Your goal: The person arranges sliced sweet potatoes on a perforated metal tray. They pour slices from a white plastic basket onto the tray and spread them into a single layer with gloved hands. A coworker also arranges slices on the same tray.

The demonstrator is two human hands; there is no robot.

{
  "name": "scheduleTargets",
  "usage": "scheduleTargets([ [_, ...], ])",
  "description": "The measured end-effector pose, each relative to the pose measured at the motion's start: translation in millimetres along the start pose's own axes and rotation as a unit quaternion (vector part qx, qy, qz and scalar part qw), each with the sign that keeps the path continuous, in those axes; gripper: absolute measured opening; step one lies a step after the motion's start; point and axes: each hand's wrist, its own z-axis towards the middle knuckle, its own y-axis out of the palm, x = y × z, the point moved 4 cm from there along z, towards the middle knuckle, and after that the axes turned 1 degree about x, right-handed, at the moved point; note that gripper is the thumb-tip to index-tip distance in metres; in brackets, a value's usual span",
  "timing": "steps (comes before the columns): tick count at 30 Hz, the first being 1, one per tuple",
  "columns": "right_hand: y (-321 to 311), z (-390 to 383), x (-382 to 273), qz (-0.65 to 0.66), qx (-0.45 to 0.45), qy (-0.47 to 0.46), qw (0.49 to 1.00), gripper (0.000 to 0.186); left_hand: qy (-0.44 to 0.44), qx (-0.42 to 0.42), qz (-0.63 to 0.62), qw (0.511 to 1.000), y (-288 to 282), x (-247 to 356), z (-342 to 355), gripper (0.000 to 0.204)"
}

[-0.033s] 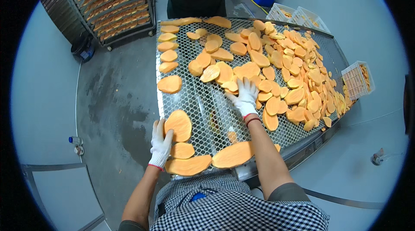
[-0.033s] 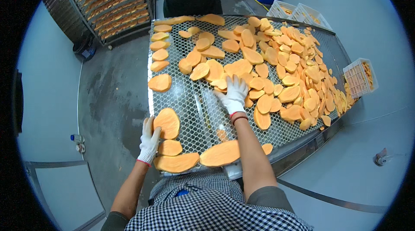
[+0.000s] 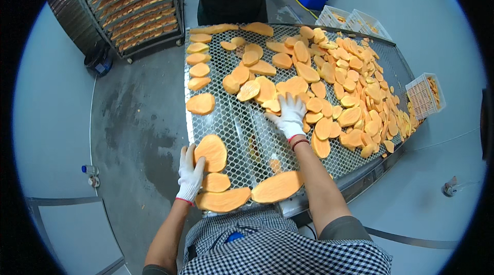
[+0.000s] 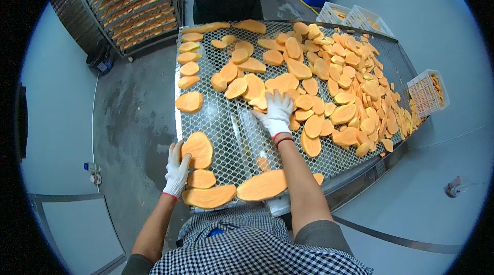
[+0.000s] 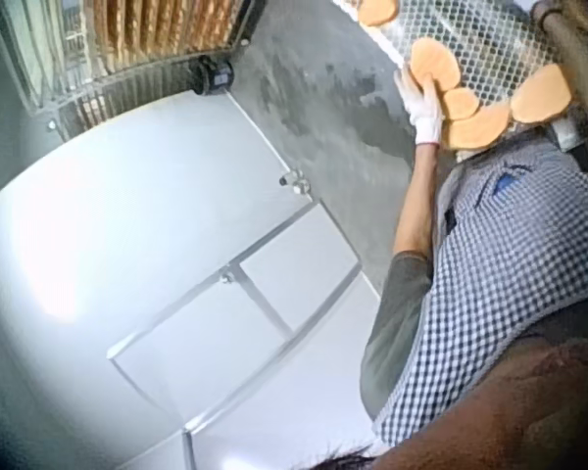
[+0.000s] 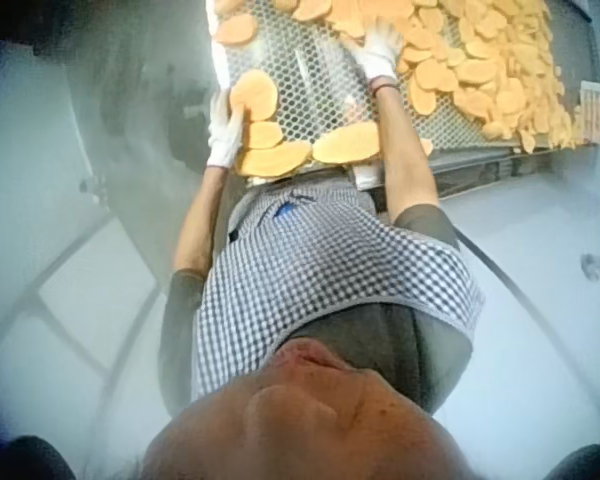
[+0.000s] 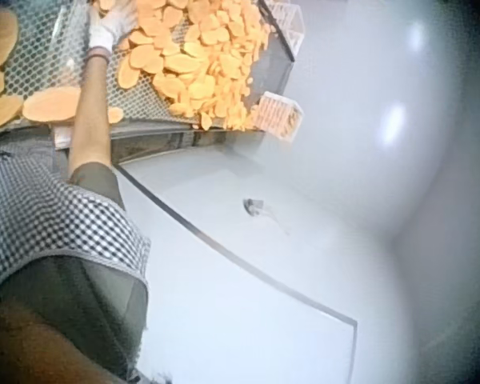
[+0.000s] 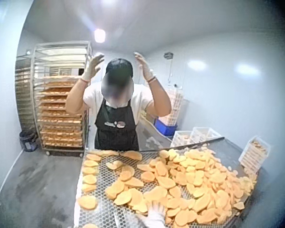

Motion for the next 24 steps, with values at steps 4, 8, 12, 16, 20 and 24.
scheduleTargets([
  [4,10,29,-18,-0.069,-0.042,-0.094,0.992,0.064,0.01,-0.013,0.075,0.997,0,20,8,0.055],
  [8,5,8,-51,0.15,-0.158,-0.201,0.955,0.043,0.028,-0.007,0.111,0.993,-2,11,12,0.054],
  [12,11,23,-46,0.228,-0.111,-0.138,0.957,0.053,0.048,-0.007,0.091,0.995,-6,13,13,0.05],
  [16,26,92,-7,0.024,-0.059,-0.02,0.998,0.091,0.109,0.0,0.12,0.987,12,14,27,0.048],
  [20,40,100,-29,-0.025,-0.203,-0.052,0.978,0.105,0.015,-0.052,0.108,0.993,-9,28,18,0.052],
  [24,18,95,-44,0.01,-0.213,0.047,0.976,0.106,0.039,-0.045,0.121,0.991,-3,11,17,0.055],
])
